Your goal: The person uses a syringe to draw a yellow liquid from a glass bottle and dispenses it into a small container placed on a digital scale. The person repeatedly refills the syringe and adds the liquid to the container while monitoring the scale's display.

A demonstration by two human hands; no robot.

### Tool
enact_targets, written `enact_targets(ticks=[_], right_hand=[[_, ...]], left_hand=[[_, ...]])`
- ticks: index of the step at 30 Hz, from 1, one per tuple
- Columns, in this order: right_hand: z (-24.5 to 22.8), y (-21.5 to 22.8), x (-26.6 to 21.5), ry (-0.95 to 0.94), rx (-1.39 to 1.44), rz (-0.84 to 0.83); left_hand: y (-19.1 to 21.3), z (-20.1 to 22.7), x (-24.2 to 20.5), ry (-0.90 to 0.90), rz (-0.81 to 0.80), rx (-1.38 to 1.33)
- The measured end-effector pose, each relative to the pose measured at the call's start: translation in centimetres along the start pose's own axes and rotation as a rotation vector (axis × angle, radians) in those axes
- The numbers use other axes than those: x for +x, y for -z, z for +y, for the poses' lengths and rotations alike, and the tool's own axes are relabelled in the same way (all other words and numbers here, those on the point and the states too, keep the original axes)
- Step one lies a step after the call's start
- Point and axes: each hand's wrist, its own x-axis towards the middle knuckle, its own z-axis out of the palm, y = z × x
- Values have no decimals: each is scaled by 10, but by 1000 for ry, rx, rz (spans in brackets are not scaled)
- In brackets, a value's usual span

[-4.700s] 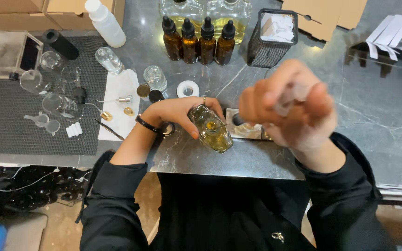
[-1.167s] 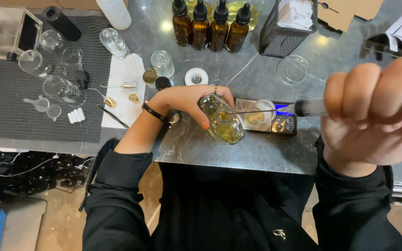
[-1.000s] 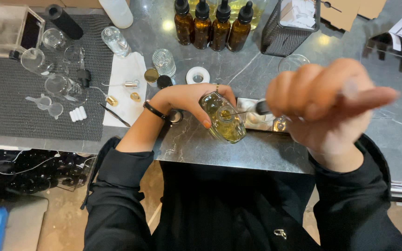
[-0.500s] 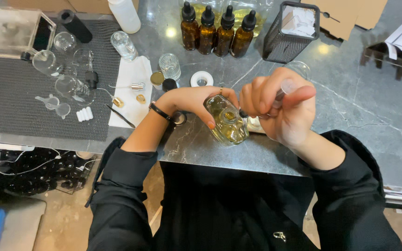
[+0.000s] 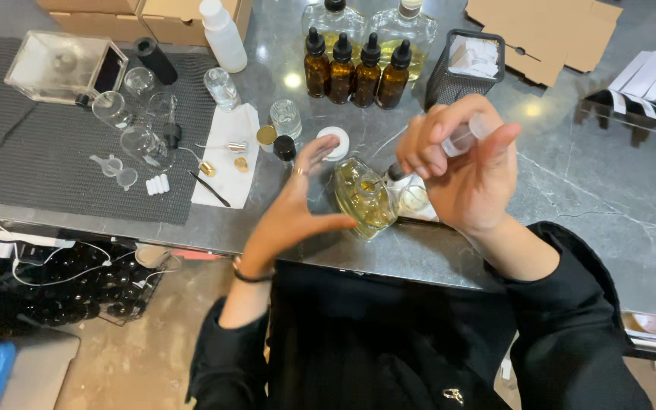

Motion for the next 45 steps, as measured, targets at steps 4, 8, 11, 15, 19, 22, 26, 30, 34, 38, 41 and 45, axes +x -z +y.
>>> enact_targets(ticks=[4,8,11,15,19,22,26,30,34,38,41,45], right_hand=[[-20,12,6,39,34,-3],[-50,23,7,105,2,19],[-65,46,-4,109,-65,71],[-73,76,-18,43,-115,204],[-66,87,-15,7,-95,164],[-65,87,-11,-61,-63,154],[-63,87,-10,-158,-71,292],[-58,88,-13,-225,-82,290],[-56,84,-14,-231,-87,300],[-61,84,-11,-133,-145,189],[-61,98,-18,-34,-165,157],[-52,103,-27,39,21,144]], left_hand=[[-63,-10,-28,35,254,10],[-97,-30,-26,24,410,-63],[-101,-32,-21,22,458,-74],[-92,-33,-19,163,448,35],[-91,-47,-16,136,436,91],[-92,-46,-17,155,432,44],[-91,-43,-15,169,398,-101],[-91,-43,-16,177,395,-100],[-91,-42,-16,189,395,-121],[-90,-37,-15,183,392,-131],[-89,-37,-16,153,410,-101],[-89,-33,-18,103,407,-114]])
